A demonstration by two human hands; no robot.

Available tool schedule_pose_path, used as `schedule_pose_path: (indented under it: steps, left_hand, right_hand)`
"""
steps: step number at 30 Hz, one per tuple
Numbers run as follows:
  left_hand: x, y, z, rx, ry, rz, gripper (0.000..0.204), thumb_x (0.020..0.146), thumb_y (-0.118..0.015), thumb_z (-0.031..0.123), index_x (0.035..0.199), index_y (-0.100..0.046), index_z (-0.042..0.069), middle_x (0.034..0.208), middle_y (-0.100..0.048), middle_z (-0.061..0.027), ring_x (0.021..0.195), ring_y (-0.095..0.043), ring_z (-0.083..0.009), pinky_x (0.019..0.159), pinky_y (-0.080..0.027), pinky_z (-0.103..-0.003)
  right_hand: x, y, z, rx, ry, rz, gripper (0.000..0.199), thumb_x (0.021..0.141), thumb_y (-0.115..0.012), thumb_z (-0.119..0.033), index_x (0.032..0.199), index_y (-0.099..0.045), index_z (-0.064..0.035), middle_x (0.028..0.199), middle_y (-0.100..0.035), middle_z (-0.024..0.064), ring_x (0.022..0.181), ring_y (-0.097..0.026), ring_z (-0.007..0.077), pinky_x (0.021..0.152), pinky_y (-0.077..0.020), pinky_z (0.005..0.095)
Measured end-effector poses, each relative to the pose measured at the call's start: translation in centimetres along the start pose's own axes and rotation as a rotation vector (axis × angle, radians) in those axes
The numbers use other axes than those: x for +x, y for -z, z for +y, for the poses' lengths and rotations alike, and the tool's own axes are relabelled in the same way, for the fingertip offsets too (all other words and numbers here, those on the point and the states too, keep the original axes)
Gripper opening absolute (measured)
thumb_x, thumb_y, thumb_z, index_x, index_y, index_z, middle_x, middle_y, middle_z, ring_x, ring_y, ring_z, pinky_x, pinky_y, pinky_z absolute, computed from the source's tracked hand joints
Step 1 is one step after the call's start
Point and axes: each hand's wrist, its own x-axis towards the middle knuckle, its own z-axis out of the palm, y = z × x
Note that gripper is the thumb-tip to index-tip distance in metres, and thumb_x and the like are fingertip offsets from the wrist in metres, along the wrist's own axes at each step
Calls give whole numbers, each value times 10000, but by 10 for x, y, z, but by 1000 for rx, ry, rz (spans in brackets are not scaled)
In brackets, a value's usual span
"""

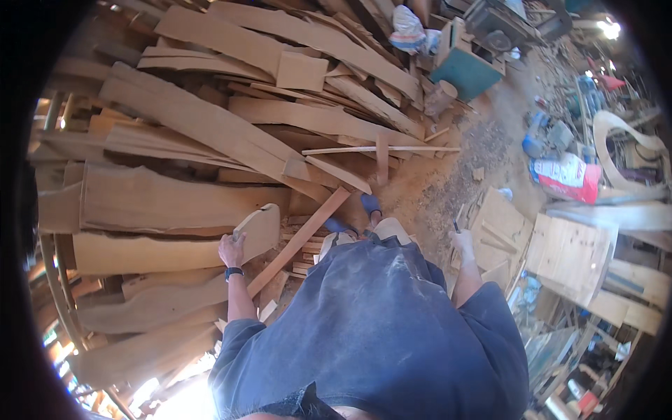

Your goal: The person works on a large wooden structure by fitting a curved wooden piece into the ribbed frame, then walks to a pile of wood to select and bring another curved piece back to the structure.

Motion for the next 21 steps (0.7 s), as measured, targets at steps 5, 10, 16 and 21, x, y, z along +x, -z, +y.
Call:
schedule_pose_path:
  steps: [5, 10, 16, 21]
  left_hand:
    - [47, -40, -70, 167, -53, -117, 447, 768, -707, 461, 878, -715, 29, 949, -656, -193, 937, -620, -362, 836, -491, -465]
    - [78, -82, -83, 290, 13, -320, 479, 793, -692, 432, 1075, -696, 45, 1014, -672, -186, 1035, -617, -337, 901, -490, -434]
    - [91, -101, -60, 359, -7, -188, 439, 817, -673, 392, 1120, -676, 74, 1110, -649, -157, 1033, -627, -337, 884, -506, -450]
    - [132, -89, -76, 143, 376, -219, 452, 853, -619, 323, 1233, -591, 78, 1199, -615, -146, 1148, -568, -330, 949, -465, -474]
  right_hand:
    - [-61, -28, -17, 49, 98, -52, 254, 792, -673, -308, 711, -647, -69, 623, -612, 41, 548, -565, 161, 502, -422, 335]
    - [-74, -26, -23, -3, 71, -88, 270, 789, -659, -293, 747, -673, -26, 635, -622, 66, 585, -582, 184, 572, -456, 340]
    - [-78, 0, -72, -225, 165, -8, 283, 783, -640, -298, 743, -664, -19, 645, -640, 99, 591, -602, 208, 588, -472, 366]
    - [-80, 16, -126, -227, 271, 34, 330, 798, -625, -330, 775, -632, -1, 695, -635, 147, 677, -624, 245, 627, -472, 390]
